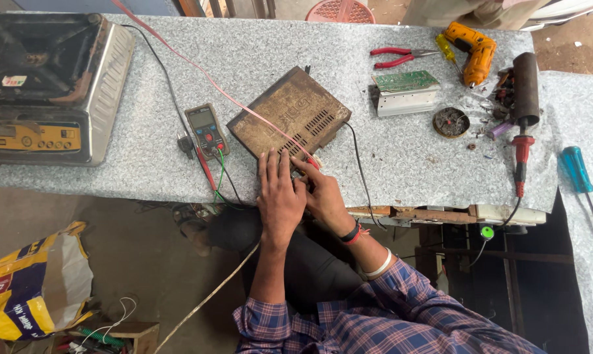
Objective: The person tests a dusty electronic device on a workbench using a multimeter, then removes the circuit board from its metal casing. They hold the green circuit board and probe its components with a screwdriver, working on the board while seated at the bench.
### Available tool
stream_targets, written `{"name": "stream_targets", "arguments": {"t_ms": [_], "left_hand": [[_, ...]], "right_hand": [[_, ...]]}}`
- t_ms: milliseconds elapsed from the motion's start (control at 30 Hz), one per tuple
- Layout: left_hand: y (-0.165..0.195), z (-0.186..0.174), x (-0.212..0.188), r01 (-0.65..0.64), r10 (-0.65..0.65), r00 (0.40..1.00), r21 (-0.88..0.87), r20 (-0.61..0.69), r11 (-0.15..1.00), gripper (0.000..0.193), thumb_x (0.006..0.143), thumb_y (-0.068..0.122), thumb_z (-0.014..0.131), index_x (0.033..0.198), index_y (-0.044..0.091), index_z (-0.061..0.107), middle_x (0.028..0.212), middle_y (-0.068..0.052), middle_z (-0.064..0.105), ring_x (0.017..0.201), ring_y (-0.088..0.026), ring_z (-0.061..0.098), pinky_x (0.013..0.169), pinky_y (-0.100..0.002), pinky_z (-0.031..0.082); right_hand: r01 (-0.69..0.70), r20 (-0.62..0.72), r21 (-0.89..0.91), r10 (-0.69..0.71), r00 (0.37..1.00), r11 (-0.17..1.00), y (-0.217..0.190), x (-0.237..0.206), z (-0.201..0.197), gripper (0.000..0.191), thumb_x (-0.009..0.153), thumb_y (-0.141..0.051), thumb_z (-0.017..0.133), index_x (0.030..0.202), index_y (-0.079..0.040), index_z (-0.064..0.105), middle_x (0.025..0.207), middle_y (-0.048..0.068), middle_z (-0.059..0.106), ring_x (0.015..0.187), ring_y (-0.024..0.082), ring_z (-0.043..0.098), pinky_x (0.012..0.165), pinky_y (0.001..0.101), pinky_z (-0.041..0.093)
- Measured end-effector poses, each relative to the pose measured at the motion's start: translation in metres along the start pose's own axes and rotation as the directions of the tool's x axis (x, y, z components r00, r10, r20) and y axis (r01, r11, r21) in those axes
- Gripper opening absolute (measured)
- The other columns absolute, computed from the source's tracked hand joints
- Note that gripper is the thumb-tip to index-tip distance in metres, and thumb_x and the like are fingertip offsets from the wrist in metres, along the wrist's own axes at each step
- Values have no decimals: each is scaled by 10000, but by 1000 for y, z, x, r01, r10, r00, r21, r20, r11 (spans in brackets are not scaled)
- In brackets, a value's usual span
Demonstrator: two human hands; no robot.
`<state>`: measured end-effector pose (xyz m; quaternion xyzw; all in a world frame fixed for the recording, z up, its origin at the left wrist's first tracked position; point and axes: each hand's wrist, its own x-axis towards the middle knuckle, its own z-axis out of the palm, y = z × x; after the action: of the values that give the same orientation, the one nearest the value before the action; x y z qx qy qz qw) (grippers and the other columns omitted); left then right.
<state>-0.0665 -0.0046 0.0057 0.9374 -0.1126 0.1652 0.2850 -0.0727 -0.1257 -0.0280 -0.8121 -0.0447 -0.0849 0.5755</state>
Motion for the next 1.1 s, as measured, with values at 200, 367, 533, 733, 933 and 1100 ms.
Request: {"name": "stream_targets", "arguments": {"t_ms": [200, 367, 533, 733, 933, 1100], "left_hand": [[0, -1, -1, 0, 0, 1000, 1, -3, 1000, 569, 935, 191, 574, 1457, -23, 504, 1540, -226, 456, 1499, -420, 338, 1166, -501, 396], [0, -1, -1, 17, -17, 1000, -13, 7, 1000, 580, 919, 184, 570, 1457, -24, 504, 1543, -232, 452, 1487, -425, 337, 1149, -503, 397], [0, 0, 0, 0, 0, 1000, 8, -6, 1000, 559, 931, 189, 570, 1446, -21, 519, 1537, -222, 462, 1502, -418, 333, 1173, -505, 380], [-1, 0, 0, 0, 0, 1000, 16, -6, 1000, 557, 937, 191, 566, 1447, -27, 514, 1540, -222, 461, 1507, -415, 331, 1178, -499, 378], [0, -1, 0, 8, -8, 1000, -3, 5, 1000, 563, 942, 208, 566, 1454, -20, 506, 1539, -224, 455, 1503, -417, 331, 1170, -500, 382], [0, -2, 0, 10, -10, 1000, 5, 14, 1000, 574, 939, 204, 565, 1465, -18, 497, 1550, -220, 449, 1494, -416, 338, 1165, -503, 385]], "right_hand": [[-9, 16, 27, 9, 1000, 1000, -3, 0, -2, 514, 916, -110, 708, 1417, -95, 597, 781, 85, 713, 645, 137, 658, 645, 300, 550], [-4, 23, 17, 3, 1000, 1000, -6, -1, -3, 521, 917, -115, 705, 1425, -101, 591, 788, 81, 721, 643, 136, 658, 651, 298, 550], [-18, 20, 9, 18, 1000, 1000, -6, 1, -3, 523, 915, -114, 702, 1427, -106, 594, 769, 82, 706, 642, 139, 644, 647, 300, 547], [-2, 11, 12, 2, 1000, 1000, -1, 0, -1, 504, 919, -112, 706, 1411, -99, 598, 781, 75, 708, 664, 127, 659, 665, 297, 554], [11, 17, 16, -11, 1000, 1000, -1, 0, -1, 524, 909, -116, 715, 1418, -104, 591, 791, 85, 716, 664, 146, 671, 666, 305, 557], [17, 25, 0, -17, 1000, 1000, -3, 0, -1, 540, 906, -118, 719, 1429, -108, 583, 796, 97, 721, 656, 164, 680, 665, 312, 556]]}}
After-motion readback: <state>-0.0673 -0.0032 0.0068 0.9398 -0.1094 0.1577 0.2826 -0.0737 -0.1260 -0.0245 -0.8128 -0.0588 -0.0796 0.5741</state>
